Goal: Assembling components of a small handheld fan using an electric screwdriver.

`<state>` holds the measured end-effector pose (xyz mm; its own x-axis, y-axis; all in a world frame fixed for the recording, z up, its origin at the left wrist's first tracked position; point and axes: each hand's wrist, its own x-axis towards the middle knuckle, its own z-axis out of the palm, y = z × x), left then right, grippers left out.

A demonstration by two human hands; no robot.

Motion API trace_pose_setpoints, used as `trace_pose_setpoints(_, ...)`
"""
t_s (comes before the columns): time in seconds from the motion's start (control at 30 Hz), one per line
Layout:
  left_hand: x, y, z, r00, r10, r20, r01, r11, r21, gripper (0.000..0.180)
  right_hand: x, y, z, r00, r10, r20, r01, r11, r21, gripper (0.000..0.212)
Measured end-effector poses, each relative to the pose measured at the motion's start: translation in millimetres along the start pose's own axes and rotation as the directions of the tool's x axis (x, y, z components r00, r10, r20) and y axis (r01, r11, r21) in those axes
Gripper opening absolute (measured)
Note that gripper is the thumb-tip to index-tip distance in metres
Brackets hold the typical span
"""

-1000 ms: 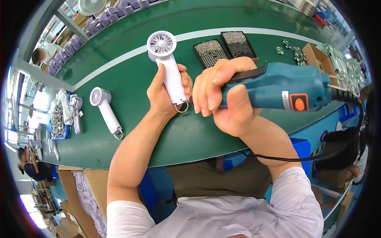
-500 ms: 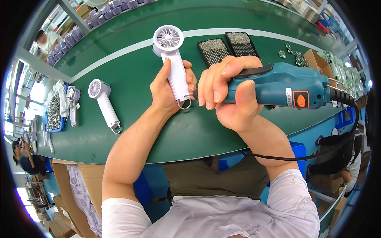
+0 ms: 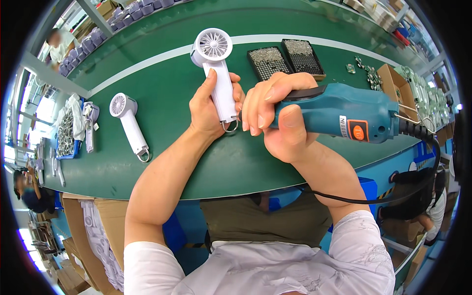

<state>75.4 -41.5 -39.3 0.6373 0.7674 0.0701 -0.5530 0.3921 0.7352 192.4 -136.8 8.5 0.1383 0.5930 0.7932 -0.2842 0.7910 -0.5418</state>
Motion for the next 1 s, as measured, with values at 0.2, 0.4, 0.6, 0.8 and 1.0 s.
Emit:
trace_pose_setpoints(0.2, 1.7, -3.8, -2.6, 0.997, -0.029, -0.072, 0.028, 1.0, -0.014, 0.052, 5.4, 5.1, -5.8, 0.994, -0.022, 0.11, 0.027, 0.998, -0.048, 0.023)
trace_pose_setpoints(0.4, 2.3, -2.8, -2.7, 0.998, -0.006, -0.064, 0.008, 1.0, 0.029, 0.052, -0.2, 6.9, -0.8, 0.999, -0.027, -0.03, 0.026, 0.999, -0.02, 0.023)
trace_pose_setpoints(0.6, 1.7, -1.6, -0.2, 0.996, 0.001, -0.085, 0.001, 1.0, 0.025, 0.051, 7.1, 3.0, -6.3, 0.995, -0.026, 0.095, 0.03, 0.999, -0.036, 0.025)
trace_pose_setpoints(0.8, 1.0, 0.6, 2.6, 0.994, 0.006, -0.107, -0.002, 0.999, 0.034, 0.052, 3.0, 4.5, 5.7, 0.985, -0.037, -0.17, 0.055, 0.993, 0.104, 0.021)
trace_pose_setpoints(1.0, 2.2, 0.3, 2.8, 0.994, 0.013, -0.107, -0.008, 0.999, 0.05, 0.053, 7.2, 3.7, -8.4, 0.999, -0.038, 0.036, 0.039, 0.999, -0.017, 0.024)
